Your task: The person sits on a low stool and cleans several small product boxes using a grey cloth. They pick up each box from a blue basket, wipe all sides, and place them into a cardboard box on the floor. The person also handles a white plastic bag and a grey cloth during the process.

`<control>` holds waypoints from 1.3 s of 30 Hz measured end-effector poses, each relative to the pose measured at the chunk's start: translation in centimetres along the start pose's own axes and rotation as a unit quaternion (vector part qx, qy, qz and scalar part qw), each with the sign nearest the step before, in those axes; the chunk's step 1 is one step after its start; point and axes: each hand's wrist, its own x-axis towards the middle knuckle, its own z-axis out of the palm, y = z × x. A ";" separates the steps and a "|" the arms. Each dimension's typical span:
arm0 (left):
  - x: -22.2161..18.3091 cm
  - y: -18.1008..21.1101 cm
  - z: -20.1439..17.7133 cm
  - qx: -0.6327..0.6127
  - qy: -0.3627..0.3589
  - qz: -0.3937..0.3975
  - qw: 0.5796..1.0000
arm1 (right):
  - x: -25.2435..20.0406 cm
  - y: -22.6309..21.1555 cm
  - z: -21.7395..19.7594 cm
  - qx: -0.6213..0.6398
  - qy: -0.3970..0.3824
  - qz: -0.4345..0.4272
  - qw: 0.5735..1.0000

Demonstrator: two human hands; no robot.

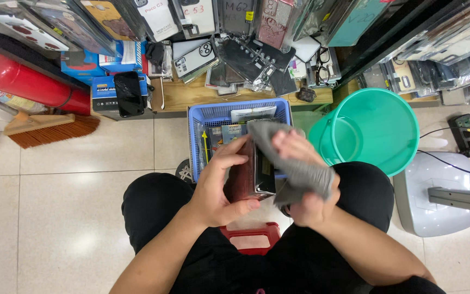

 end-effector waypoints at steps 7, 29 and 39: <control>0.1 1.0 0.5 -0.039 0.014 0.021 0.999 | -1.2 -1.1 -0.4 0.031 -0.071 0.006 0.997; -0.3 0.3 0.8 -0.050 0.043 0.015 0.998 | 0.4 1.4 0.1 0.020 -0.066 0.055 0.996; -1.0 -2.8 0.5 -0.418 0.194 -0.187 0.868 | -4.6 4.4 0.1 0.053 0.174 0.445 0.877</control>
